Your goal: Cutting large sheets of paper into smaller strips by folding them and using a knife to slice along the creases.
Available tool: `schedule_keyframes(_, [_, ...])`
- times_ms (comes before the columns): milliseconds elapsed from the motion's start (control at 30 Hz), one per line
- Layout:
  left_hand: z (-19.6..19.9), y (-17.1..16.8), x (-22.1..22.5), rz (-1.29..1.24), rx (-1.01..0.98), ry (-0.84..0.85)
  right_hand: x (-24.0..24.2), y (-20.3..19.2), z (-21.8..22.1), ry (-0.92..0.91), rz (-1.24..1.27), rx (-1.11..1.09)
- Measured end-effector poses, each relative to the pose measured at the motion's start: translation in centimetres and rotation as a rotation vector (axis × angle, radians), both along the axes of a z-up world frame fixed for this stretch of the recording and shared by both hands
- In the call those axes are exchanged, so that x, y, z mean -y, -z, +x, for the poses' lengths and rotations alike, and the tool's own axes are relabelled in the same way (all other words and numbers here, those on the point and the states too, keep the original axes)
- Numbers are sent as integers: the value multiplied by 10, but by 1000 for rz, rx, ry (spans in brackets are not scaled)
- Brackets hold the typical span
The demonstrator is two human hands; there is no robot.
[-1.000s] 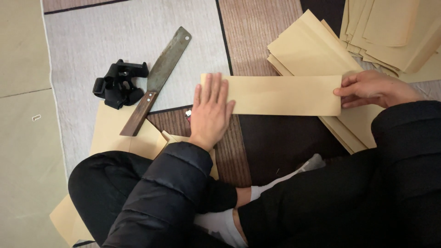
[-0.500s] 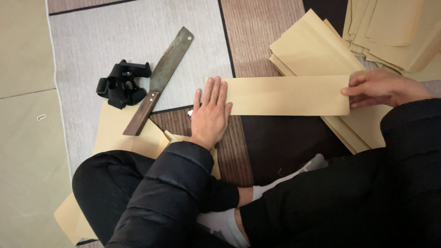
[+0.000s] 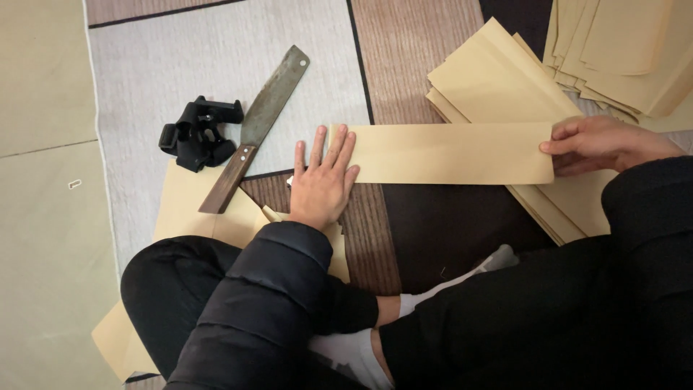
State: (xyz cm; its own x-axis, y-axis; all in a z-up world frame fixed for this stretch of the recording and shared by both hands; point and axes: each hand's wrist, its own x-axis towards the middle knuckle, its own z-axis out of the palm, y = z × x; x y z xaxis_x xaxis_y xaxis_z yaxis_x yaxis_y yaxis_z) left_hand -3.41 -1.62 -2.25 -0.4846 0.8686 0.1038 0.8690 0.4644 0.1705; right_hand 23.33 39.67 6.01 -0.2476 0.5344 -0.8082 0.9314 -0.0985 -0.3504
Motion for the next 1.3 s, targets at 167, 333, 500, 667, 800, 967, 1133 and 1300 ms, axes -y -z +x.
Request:
schedule_keyframes(167, [-1,7,8,-3,-7,43,-1,-4,4,-38,16,47])
schedule_keyframes(333, [3,8,12,-49,49,83,-15,9,21,-53,55,103])
schedule_keyframes(500, [5,11,13,-64,35,119,-13,3,24,-97,125,198])
schedule_keyframes(667, [5,12,13,-85,51,116,-31,36,25,-377,474,294])
schedule_keyframes(800, [6,14,11,-82,57,108,60,-26,-31,-536,1036,-120])
schedule_keyframes(967, [3,8,9,-259,128,124,188,6,-106,-665,661,-518])
schedule_keyframes(1133, [1,6,11,-285,127,124,238,44,-121,-1044,718,-444])
schedule_keyframes(1300, [-12,-4,17,-379,121,155,242,49,-123,-1080,772,-344])
